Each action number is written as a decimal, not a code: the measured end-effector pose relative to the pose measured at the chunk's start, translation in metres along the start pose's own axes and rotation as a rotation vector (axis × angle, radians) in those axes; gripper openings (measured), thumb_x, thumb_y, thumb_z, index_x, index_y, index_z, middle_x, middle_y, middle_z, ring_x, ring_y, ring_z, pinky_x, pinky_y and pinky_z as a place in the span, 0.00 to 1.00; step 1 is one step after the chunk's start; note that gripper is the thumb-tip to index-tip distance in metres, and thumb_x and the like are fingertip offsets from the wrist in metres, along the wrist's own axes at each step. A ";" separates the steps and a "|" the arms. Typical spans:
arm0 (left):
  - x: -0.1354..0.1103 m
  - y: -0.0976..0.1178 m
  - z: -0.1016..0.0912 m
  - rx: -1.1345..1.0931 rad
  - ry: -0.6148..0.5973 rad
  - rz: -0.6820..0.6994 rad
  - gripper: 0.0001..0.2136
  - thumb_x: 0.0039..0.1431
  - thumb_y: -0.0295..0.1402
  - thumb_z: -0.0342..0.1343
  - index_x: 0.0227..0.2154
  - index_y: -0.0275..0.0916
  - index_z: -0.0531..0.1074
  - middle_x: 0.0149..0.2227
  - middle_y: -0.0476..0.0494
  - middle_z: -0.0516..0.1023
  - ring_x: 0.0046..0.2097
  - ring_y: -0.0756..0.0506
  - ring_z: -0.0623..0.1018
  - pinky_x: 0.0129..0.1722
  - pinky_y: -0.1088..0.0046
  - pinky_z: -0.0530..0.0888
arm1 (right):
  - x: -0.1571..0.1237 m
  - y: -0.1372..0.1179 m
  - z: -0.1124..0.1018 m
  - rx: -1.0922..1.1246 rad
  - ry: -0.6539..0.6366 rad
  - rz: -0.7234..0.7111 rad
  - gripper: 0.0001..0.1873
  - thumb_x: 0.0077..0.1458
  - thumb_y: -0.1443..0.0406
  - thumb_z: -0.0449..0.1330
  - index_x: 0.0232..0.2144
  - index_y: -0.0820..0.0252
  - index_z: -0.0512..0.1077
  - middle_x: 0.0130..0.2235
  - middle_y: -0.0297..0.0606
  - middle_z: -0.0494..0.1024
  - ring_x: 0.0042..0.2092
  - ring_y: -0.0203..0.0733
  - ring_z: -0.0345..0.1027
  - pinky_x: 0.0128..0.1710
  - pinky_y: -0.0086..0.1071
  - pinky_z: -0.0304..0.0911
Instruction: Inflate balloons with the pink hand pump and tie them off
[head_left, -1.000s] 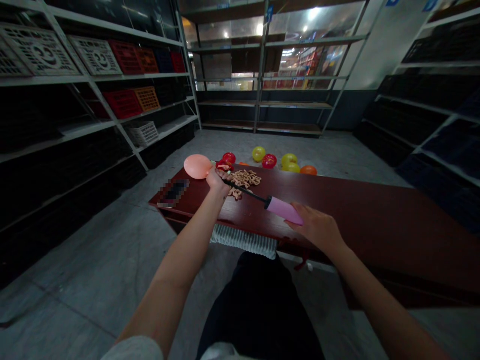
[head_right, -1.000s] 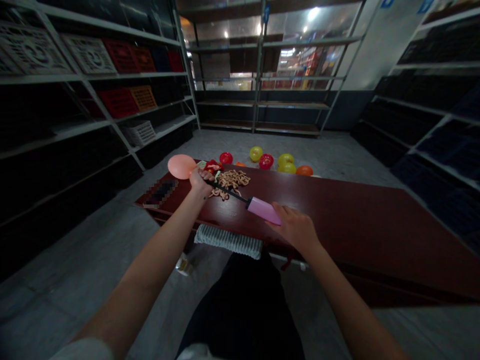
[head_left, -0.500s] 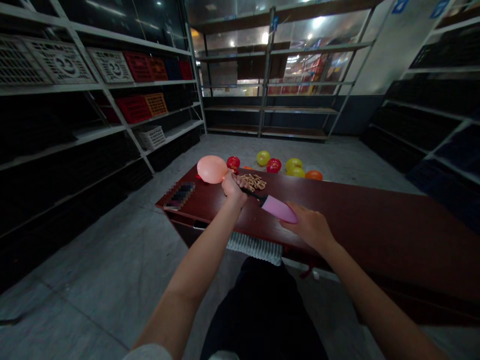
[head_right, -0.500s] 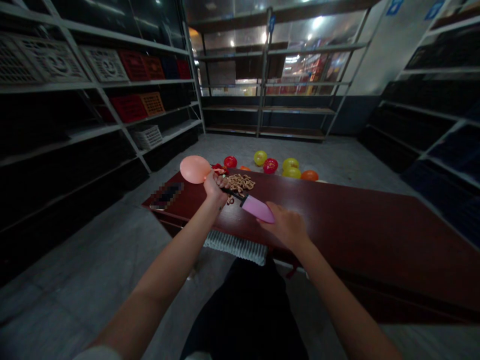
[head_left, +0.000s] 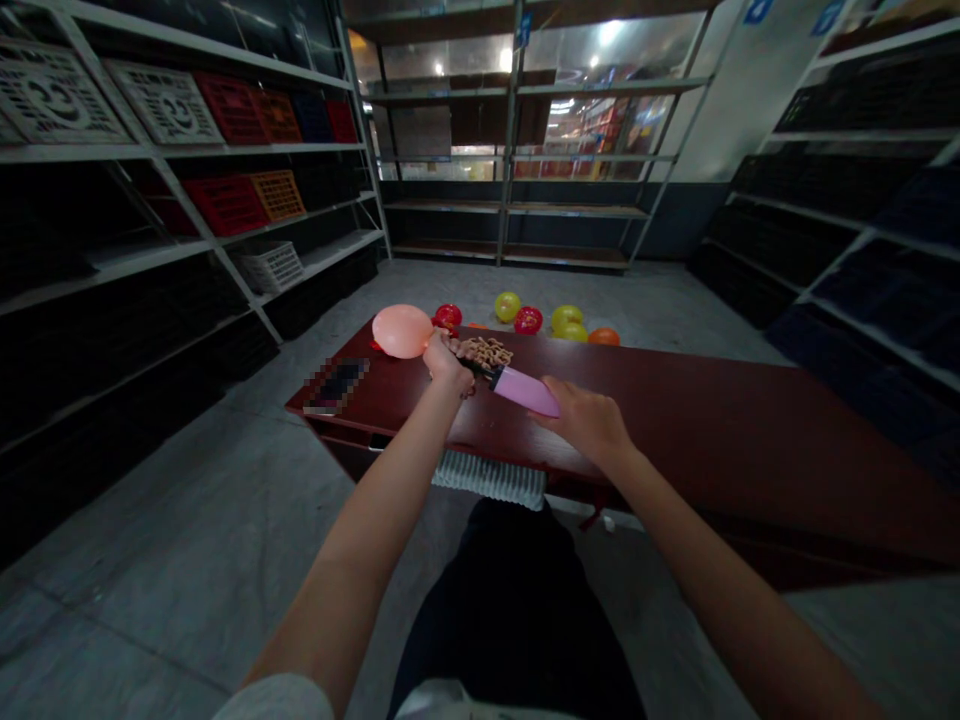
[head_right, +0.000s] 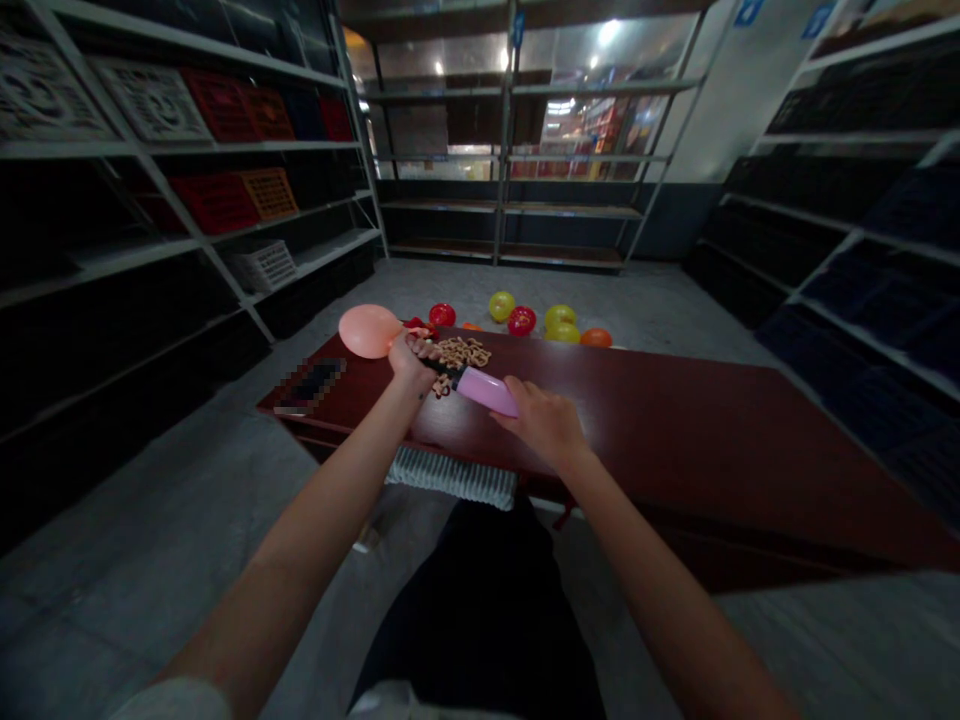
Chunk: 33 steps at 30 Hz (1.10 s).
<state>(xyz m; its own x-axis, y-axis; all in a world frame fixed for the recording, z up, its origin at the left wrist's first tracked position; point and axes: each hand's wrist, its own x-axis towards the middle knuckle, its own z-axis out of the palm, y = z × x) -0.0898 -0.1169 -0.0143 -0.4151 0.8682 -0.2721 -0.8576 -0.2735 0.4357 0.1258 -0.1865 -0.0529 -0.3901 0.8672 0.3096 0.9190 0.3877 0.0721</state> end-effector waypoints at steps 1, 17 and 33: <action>0.004 0.002 -0.002 0.000 0.006 0.005 0.19 0.66 0.26 0.50 0.21 0.40 0.50 0.15 0.58 0.49 0.14 0.56 0.51 0.15 0.79 0.52 | -0.002 0.005 0.001 -0.012 -0.008 -0.004 0.28 0.66 0.48 0.54 0.61 0.54 0.68 0.53 0.47 0.82 0.44 0.51 0.79 0.35 0.34 0.65; 0.009 0.009 -0.011 0.023 0.095 0.122 0.17 0.67 0.26 0.47 0.22 0.41 0.52 0.15 0.59 0.50 0.14 0.56 0.52 0.16 0.79 0.52 | -0.033 0.058 0.015 0.037 -0.068 0.044 0.29 0.62 0.47 0.58 0.59 0.54 0.71 0.52 0.44 0.83 0.43 0.50 0.80 0.37 0.36 0.67; -0.038 -0.044 0.021 0.039 -0.041 0.056 0.24 0.69 0.42 0.53 0.22 0.42 0.47 0.14 0.59 0.47 0.14 0.55 0.52 0.16 0.77 0.51 | -0.002 0.018 -0.015 0.103 -0.018 0.058 0.25 0.61 0.49 0.58 0.55 0.54 0.71 0.47 0.43 0.84 0.41 0.51 0.79 0.34 0.34 0.62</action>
<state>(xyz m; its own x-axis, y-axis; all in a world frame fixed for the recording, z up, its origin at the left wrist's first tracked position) -0.0302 -0.1290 -0.0051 -0.4481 0.8687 -0.2110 -0.8207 -0.3061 0.4825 0.1444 -0.1859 -0.0375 -0.3379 0.8942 0.2937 0.9298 0.3656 -0.0432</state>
